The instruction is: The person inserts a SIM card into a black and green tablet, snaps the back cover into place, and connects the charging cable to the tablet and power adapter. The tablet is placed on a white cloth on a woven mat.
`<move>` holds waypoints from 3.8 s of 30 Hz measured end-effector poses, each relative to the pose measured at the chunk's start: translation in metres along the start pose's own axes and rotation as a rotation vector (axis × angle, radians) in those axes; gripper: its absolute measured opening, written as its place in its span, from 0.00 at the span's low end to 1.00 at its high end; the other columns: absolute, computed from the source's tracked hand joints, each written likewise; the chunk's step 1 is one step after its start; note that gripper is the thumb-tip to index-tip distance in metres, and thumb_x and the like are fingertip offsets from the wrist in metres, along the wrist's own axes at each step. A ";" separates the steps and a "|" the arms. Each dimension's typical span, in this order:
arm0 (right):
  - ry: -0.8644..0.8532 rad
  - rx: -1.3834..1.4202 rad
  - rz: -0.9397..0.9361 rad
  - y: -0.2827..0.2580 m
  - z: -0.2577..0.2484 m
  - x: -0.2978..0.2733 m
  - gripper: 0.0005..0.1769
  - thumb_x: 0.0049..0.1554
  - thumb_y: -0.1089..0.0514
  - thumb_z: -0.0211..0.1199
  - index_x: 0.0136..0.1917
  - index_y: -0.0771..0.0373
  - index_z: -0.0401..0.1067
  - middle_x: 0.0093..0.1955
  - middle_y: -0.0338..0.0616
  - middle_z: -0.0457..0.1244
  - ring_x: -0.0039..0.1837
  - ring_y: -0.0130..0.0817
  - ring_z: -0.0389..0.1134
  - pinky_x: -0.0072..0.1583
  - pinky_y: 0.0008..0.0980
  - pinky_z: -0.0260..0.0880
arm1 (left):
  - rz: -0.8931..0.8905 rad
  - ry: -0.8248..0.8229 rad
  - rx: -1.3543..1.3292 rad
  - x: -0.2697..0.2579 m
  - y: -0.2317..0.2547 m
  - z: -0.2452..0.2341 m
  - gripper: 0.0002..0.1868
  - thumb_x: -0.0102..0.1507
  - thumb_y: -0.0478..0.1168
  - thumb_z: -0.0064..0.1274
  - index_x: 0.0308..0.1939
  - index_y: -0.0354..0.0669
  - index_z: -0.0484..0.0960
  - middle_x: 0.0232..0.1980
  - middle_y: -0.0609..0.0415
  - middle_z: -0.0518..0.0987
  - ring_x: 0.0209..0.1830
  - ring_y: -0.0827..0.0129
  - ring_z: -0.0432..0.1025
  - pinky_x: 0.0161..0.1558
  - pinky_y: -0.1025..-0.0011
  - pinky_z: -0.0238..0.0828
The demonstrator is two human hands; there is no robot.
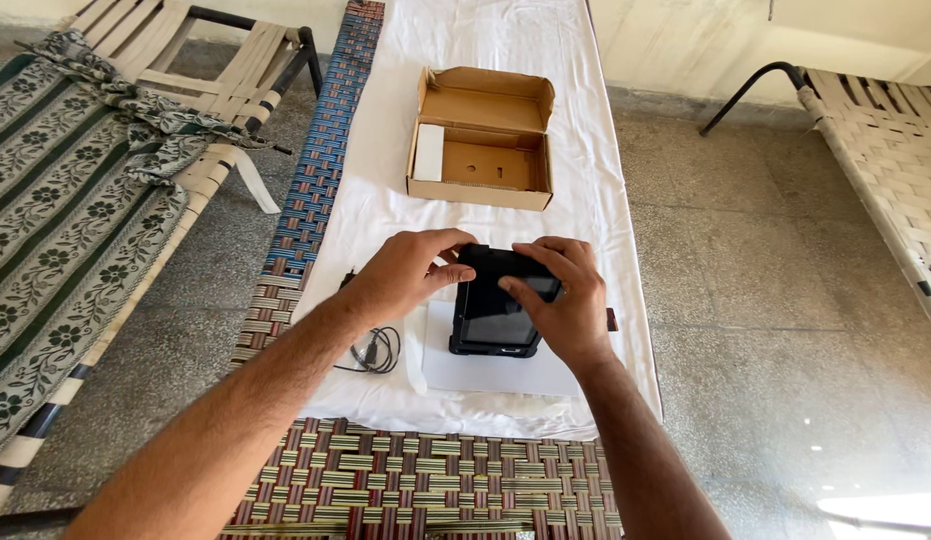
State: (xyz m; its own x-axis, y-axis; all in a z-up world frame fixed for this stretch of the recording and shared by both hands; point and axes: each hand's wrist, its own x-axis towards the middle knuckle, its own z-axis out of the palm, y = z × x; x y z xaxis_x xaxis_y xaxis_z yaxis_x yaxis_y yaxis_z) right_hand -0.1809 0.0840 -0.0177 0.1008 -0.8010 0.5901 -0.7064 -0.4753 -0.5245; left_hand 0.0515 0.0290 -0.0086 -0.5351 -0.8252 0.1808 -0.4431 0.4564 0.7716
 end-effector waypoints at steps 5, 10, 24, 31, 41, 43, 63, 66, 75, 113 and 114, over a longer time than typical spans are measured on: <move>-0.025 0.522 0.284 0.018 -0.008 -0.008 0.20 0.57 0.63 0.70 0.63 0.67 0.74 0.58 0.41 0.67 0.59 0.27 0.68 0.60 0.26 0.73 | 0.012 0.006 -0.140 -0.003 -0.005 0.011 0.21 0.61 0.46 0.62 0.54 0.39 0.80 0.44 0.49 0.88 0.46 0.67 0.84 0.51 0.71 0.82; -0.096 0.616 0.414 0.029 -0.009 -0.019 0.14 0.59 0.67 0.68 0.59 0.68 0.76 0.53 0.44 0.69 0.53 0.26 0.70 0.55 0.25 0.74 | -0.055 0.086 -0.126 -0.010 0.004 0.027 0.22 0.60 0.48 0.64 0.54 0.42 0.83 0.43 0.49 0.88 0.44 0.68 0.85 0.47 0.71 0.82; -0.187 0.796 0.385 0.049 -0.011 -0.041 0.17 0.58 0.66 0.70 0.59 0.69 0.72 0.49 0.40 0.67 0.52 0.24 0.67 0.55 0.25 0.72 | 0.020 0.186 -0.211 -0.035 -0.006 0.058 0.23 0.62 0.46 0.61 0.58 0.42 0.77 0.47 0.50 0.87 0.51 0.64 0.84 0.53 0.69 0.82; -0.087 0.826 0.395 0.044 -0.016 -0.037 0.14 0.60 0.65 0.68 0.59 0.68 0.72 0.49 0.39 0.67 0.51 0.23 0.66 0.54 0.24 0.70 | -0.075 0.039 -0.046 -0.057 -0.041 0.074 0.41 0.61 0.52 0.60 0.73 0.44 0.60 0.70 0.42 0.72 0.70 0.56 0.67 0.68 0.56 0.64; 0.282 0.650 0.402 -0.039 0.009 -0.058 0.21 0.51 0.72 0.73 0.58 0.69 0.76 0.56 0.50 0.72 0.56 0.33 0.74 0.58 0.31 0.78 | 0.079 0.313 -0.530 -0.053 -0.044 0.108 0.44 0.72 0.68 0.29 0.80 0.41 0.47 0.84 0.45 0.46 0.86 0.56 0.38 0.80 0.55 0.34; 0.244 0.709 0.268 -0.050 0.020 -0.062 0.21 0.50 0.74 0.73 0.57 0.69 0.77 0.59 0.51 0.71 0.61 0.34 0.73 0.63 0.32 0.78 | 0.031 0.307 -0.832 -0.045 -0.040 0.101 0.42 0.70 0.69 0.27 0.77 0.42 0.54 0.81 0.46 0.53 0.84 0.61 0.44 0.79 0.56 0.38; 0.465 1.284 0.430 -0.015 0.014 -0.057 0.18 0.59 0.71 0.68 0.63 0.71 0.73 0.57 0.53 0.70 0.59 0.38 0.72 0.65 0.39 0.75 | -0.116 0.442 -0.467 -0.057 -0.031 0.093 0.49 0.67 0.69 0.41 0.81 0.44 0.44 0.84 0.38 0.45 0.85 0.52 0.38 0.78 0.54 0.35; 0.619 1.488 0.629 0.008 0.011 -0.060 0.15 0.64 0.65 0.63 0.64 0.68 0.70 0.59 0.47 0.68 0.60 0.35 0.71 0.65 0.37 0.73 | -0.253 0.437 -0.594 -0.062 -0.039 0.096 0.51 0.66 0.66 0.46 0.81 0.48 0.39 0.82 0.39 0.47 0.82 0.53 0.45 0.75 0.56 0.42; 0.726 1.739 0.978 0.047 0.021 -0.086 0.13 0.61 0.58 0.59 0.58 0.66 0.72 0.58 0.46 0.70 0.59 0.36 0.72 0.64 0.41 0.74 | -0.416 0.485 -1.003 -0.062 -0.053 0.094 0.28 0.68 0.38 0.50 0.73 0.43 0.68 0.50 0.51 0.81 0.50 0.70 0.75 0.56 0.70 0.73; -0.246 0.161 0.324 -0.004 0.108 -0.084 0.15 0.49 0.56 0.74 0.49 0.61 0.80 0.45 0.43 0.71 0.46 0.35 0.71 0.49 0.37 0.74 | -0.392 0.700 -0.008 -0.148 -0.168 0.046 0.13 0.60 0.35 0.63 0.48 0.39 0.84 0.42 0.51 0.86 0.40 0.68 0.80 0.43 0.70 0.77; -0.318 0.207 0.322 -0.009 0.118 -0.081 0.15 0.50 0.56 0.74 0.50 0.61 0.80 0.45 0.44 0.71 0.46 0.35 0.72 0.50 0.37 0.75 | -0.426 0.726 0.066 -0.155 -0.171 0.049 0.14 0.58 0.36 0.65 0.48 0.39 0.84 0.43 0.50 0.85 0.40 0.67 0.79 0.43 0.69 0.76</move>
State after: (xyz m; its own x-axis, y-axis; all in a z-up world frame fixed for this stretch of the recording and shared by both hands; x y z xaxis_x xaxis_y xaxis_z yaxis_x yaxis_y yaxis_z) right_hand -0.0996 0.1100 -0.1330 0.1318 -0.9751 0.1785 -0.5858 -0.2219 -0.7795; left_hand 0.1751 0.0950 -0.1987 0.2728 -0.9299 0.2469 -0.5557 0.0572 0.8294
